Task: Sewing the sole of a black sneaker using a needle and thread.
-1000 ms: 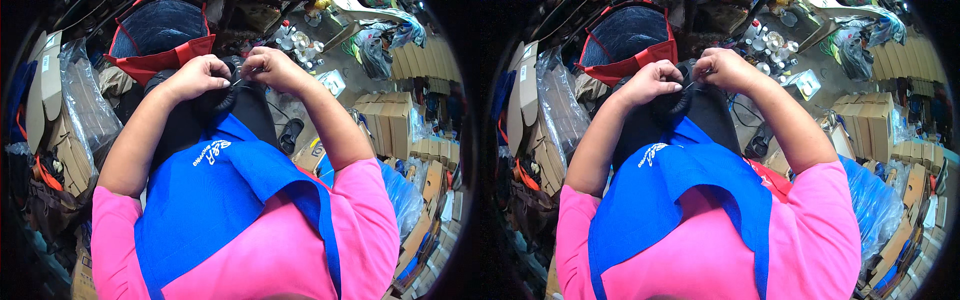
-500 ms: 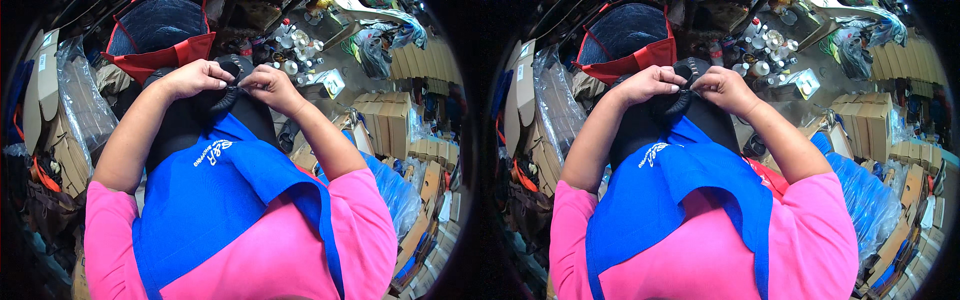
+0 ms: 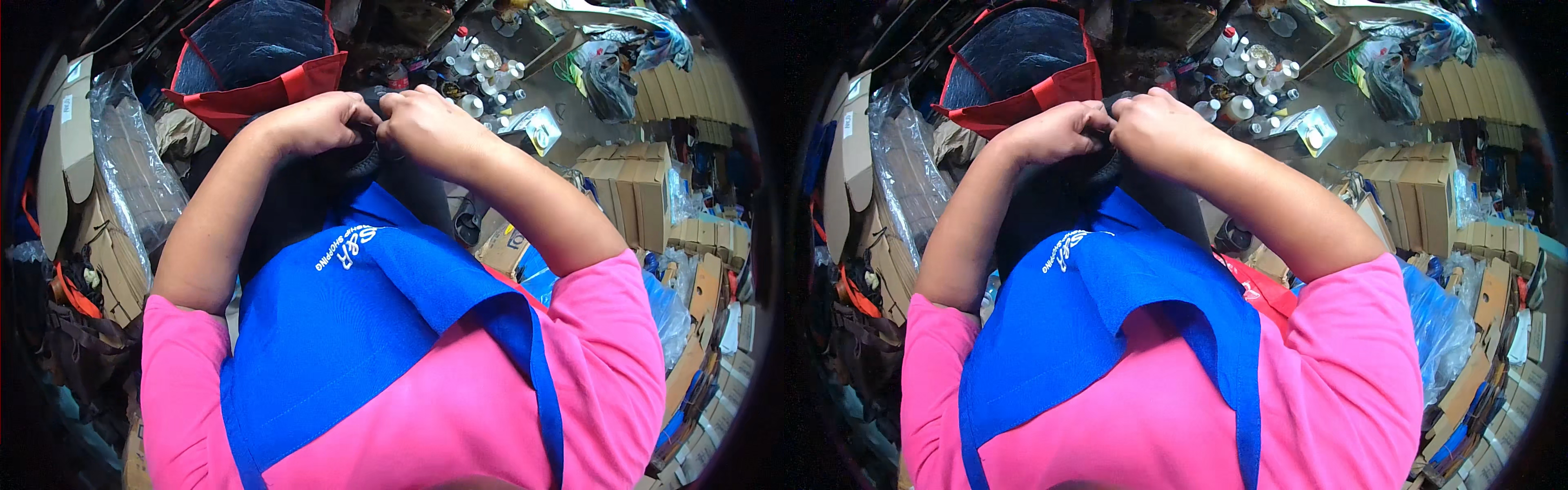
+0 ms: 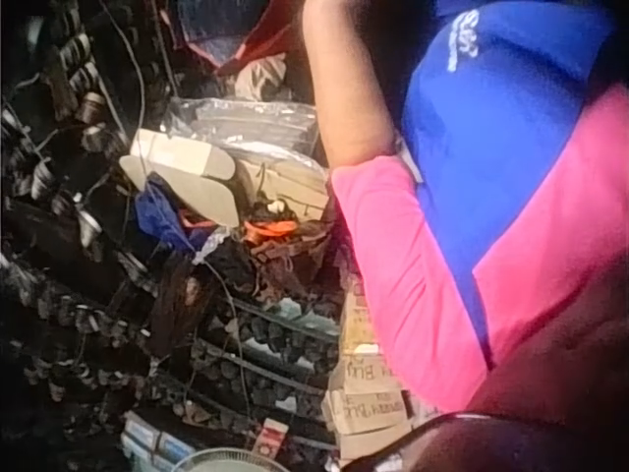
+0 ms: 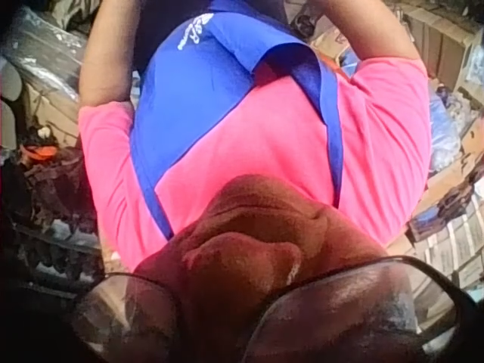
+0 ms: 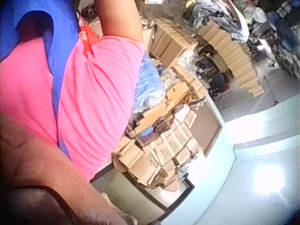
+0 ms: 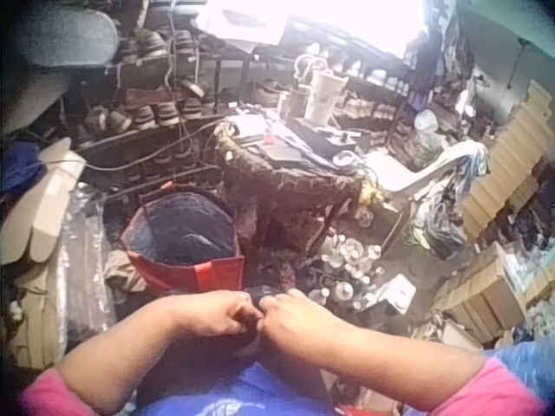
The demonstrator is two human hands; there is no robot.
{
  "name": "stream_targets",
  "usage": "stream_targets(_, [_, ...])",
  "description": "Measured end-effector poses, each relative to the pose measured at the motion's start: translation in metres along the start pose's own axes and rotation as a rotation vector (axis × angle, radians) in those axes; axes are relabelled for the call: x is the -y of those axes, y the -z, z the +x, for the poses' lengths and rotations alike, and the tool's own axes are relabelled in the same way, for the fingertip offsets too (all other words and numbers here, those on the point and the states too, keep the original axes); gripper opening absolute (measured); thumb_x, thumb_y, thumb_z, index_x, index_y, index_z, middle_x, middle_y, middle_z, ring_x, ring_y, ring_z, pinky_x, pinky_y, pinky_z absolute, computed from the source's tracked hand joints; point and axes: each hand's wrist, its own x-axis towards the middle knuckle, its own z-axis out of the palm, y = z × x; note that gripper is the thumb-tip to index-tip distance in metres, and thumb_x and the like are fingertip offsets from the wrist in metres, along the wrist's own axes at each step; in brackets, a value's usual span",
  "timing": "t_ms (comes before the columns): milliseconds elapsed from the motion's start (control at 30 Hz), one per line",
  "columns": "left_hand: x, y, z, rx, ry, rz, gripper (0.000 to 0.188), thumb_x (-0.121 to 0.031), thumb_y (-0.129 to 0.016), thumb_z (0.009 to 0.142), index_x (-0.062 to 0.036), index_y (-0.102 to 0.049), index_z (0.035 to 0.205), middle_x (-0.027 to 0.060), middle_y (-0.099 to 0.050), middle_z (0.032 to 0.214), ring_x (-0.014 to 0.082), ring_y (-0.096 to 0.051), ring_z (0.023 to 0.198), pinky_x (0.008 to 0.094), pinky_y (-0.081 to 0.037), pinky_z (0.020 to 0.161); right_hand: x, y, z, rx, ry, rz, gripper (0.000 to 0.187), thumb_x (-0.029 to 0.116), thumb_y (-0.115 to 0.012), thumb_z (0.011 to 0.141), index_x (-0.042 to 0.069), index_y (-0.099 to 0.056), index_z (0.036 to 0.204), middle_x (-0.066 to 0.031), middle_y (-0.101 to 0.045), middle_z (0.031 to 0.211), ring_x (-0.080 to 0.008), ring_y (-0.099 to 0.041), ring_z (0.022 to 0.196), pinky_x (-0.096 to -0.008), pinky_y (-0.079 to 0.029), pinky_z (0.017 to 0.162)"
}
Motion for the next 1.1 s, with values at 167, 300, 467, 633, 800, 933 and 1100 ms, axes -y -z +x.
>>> stream_targets(167, [0.007,-0.007,0.004,-0.181,0.017,-0.062,0.031,-0.006,-0.071,0.071,-0.0039,-0.065,0.101,0.0104,-0.06,0.096,0.0262,-0.06,0.091,0.034,-0.048,0.079,-0.014,-0.035,0.001,-0.115,-0.145,0.409,0.008,0.009,-0.068,0.075,0.005,-0.066,0.082,-0.0111,-0.059,0.084,-0.0294,-0.062,0.079,-0.0369,-0.05,0.069])
stream_targets(300, [-0.008,-0.03,-0.023,-0.701,0.032,0.209,0.026,-0.004,-0.071,0.07,-0.0023,-0.06,0.094,0.0097,-0.057,0.093,0.0254,-0.059,0.089,0.0321,-0.047,0.08,-0.036,-0.048,-0.017,-0.053,-0.487,1.305,0.023,0.022,-0.066,0.087,0.001,-0.068,0.097,-0.0022,-0.067,0.088,-0.0106,-0.057,0.078,-0.0273,-0.047,0.075])
stream_targets(467, [0.0,-0.044,-0.039,-0.5,0.056,0.003,0.019,-0.002,-0.065,0.074,-0.0015,-0.059,0.092,0.0108,-0.057,0.092,0.0251,-0.059,0.091,0.0333,-0.046,0.081,-0.029,-0.054,-0.026,-0.123,-0.193,0.828,0.026,0.025,-0.075,0.076,0.008,-0.067,0.095,-0.0065,-0.052,0.097,-0.0178,-0.054,0.093,-0.0315,-0.044,0.08])
stream_targets(633, [0.01,-0.028,-0.054,-0.691,0.096,0.268,0.013,-0.004,-0.062,0.081,-0.0019,-0.058,0.093,0.0112,-0.062,0.084,0.0203,-0.061,0.079,0.0315,-0.047,0.072,-0.033,-0.08,-0.015,-0.576,-0.425,0.634,0.018,0.019,-0.071,0.073,0.005,-0.065,0.081,-0.0123,-0.058,0.088,-0.0288,-0.058,0.084,-0.0364,-0.047,0.075])
stream_targets(800, [0.013,-0.036,-0.045,-0.812,0.04,-0.831,0.021,-0.018,-0.049,0.096,-0.0015,-0.061,0.103,0.0093,-0.066,0.1,0.0199,-0.062,0.092,0.0316,-0.046,0.083,-0.038,-0.095,0.004,-1.127,-0.673,1.939,0.031,0.028,-0.043,0.1,0.0,-0.056,0.101,-0.0101,-0.063,0.09,-0.0239,-0.061,0.084,-0.0372,-0.05,0.081])
stream_targets(933, [-0.016,-0.048,-0.024,-0.681,-0.157,-1.461,0.037,-0.034,-0.036,0.101,-0.0056,-0.058,0.09,0.01,-0.062,0.089,0.0232,-0.061,0.093,0.0355,-0.042,0.092,-0.024,-0.061,0.005,-1.049,-0.903,2.457,0.039,0.039,-0.038,0.1,0.006,-0.055,0.088,-0.0076,-0.058,0.076,-0.0207,-0.058,0.072,-0.0364,-0.049,0.071])
stream_targets(1100, [0.01,-0.042,-0.032,-0.665,-0.041,-1.659,0.04,-0.03,-0.037,0.101,-0.0154,-0.034,0.064,-0.0033,-0.028,0.054,0.0113,-0.027,0.049,0.0332,-0.042,0.078,-0.044,-0.079,-0.036,-0.628,-0.636,2.411,0.044,0.04,-0.039,0.099,0.014,-0.037,0.064,0.0037,-0.024,0.049,-0.0107,-0.021,0.042,-0.0286,-0.03,0.051])
